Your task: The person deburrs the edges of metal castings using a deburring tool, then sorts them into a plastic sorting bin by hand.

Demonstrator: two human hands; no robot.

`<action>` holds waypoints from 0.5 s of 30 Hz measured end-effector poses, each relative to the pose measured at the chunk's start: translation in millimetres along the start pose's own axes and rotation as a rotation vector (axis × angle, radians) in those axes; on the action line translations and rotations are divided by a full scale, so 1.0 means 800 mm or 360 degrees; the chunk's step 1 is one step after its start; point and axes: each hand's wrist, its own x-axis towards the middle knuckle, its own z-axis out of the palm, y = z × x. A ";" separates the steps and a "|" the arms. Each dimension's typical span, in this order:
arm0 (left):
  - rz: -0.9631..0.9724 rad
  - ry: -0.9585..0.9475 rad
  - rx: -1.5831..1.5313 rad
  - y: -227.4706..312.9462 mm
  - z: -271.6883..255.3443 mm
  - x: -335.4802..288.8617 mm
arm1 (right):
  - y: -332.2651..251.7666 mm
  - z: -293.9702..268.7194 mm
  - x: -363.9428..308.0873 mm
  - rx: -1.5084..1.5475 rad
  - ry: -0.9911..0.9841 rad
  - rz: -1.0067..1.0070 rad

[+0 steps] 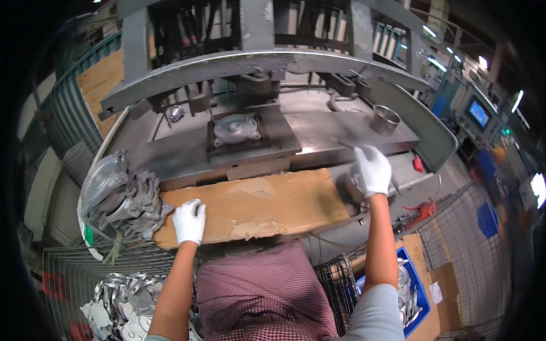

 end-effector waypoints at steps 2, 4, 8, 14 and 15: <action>-0.0011 -0.0039 0.0054 -0.001 0.002 -0.001 | 0.034 -0.040 -0.028 -0.0320 -0.0001 0.0189; 0.0005 -0.0014 0.0060 -0.002 0.004 -0.001 | 0.063 -0.068 -0.052 -0.0650 -0.0140 0.0303; 0.0038 0.0019 0.0045 -0.006 0.006 -0.002 | 0.093 -0.084 -0.075 -0.0512 -0.0197 0.0359; 0.0084 0.0056 0.0086 0.002 -0.001 -0.001 | 0.111 -0.100 -0.068 -0.0607 -0.0719 0.0431; 0.0075 0.0025 0.0091 0.004 -0.004 0.000 | 0.117 -0.100 -0.071 -0.0582 -0.0617 0.0477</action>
